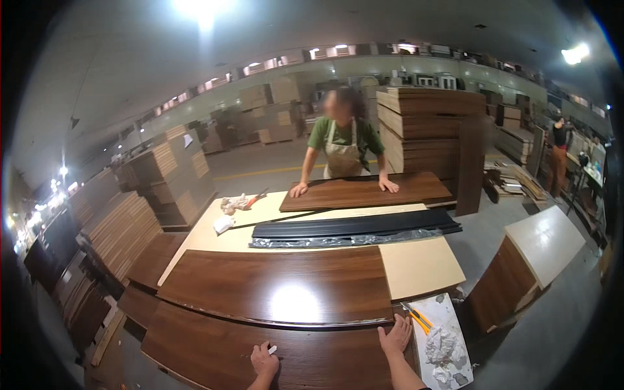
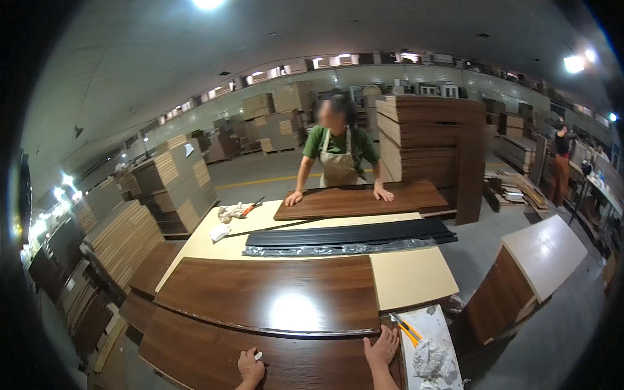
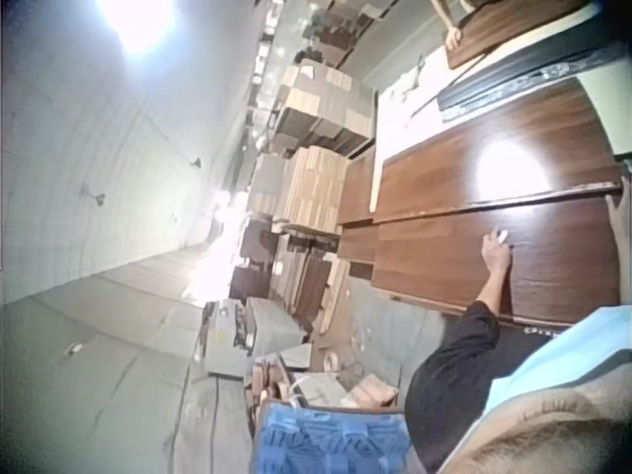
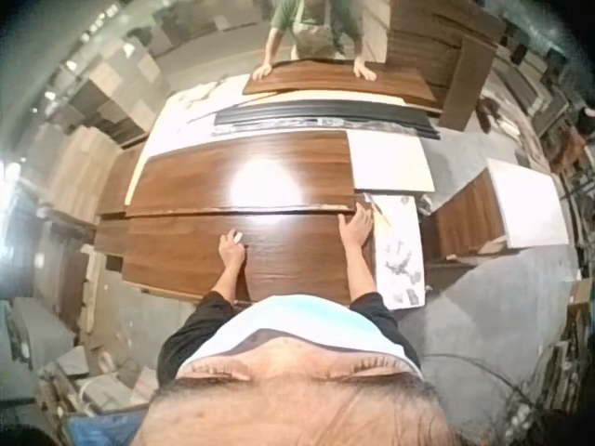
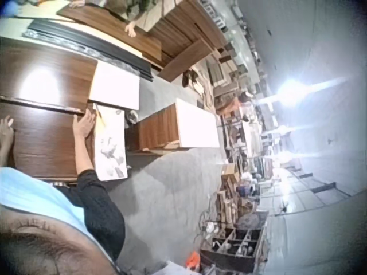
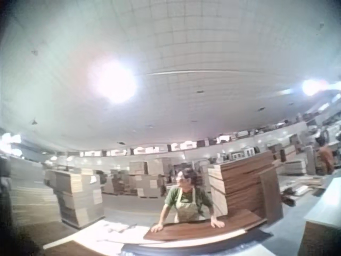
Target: Applying edge treatment or adhesive to wood panels in a furniture factory.
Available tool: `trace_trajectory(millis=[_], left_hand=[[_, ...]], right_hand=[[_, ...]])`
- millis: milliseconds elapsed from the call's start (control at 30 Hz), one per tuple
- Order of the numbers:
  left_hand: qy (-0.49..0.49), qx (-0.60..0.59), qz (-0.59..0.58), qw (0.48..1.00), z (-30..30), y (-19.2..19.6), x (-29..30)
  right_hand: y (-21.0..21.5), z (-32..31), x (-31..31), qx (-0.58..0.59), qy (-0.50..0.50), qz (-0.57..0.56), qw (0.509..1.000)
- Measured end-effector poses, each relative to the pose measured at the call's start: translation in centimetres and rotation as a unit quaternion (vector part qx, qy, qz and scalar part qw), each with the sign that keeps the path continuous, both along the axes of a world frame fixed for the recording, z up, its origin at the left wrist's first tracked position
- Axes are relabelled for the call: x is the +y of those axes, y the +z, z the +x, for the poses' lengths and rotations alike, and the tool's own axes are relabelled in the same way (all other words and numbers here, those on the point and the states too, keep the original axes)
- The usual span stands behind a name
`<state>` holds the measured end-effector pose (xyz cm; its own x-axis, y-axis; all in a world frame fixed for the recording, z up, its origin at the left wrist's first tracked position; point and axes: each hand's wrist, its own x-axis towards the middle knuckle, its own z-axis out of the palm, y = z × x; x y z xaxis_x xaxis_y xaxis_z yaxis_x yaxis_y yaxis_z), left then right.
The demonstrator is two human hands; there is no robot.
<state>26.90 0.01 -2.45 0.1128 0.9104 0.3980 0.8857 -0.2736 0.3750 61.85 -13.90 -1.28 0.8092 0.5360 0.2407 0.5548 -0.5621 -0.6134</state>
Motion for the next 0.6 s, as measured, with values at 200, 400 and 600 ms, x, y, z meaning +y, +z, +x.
trace_trajectory(millis=[200,400,600], left_hand=[[-0.017,-0.016,-0.026,0.999,0.8,1.3,0.1],[-0.013,-0.005,-0.017,1.0,0.8,0.3,0.2],[-0.017,-0.012,-0.018,1.0,0.6,-0.1,0.1]], right_hand=[[-3.0,1.4,-0.2,-0.047,0.01,0.039,0.998],[-1.1,1.0,-0.8,-0.037,0.02,0.034,0.999],[2.1,-0.6,-2.2,-0.12,0.039,0.007,0.992]])
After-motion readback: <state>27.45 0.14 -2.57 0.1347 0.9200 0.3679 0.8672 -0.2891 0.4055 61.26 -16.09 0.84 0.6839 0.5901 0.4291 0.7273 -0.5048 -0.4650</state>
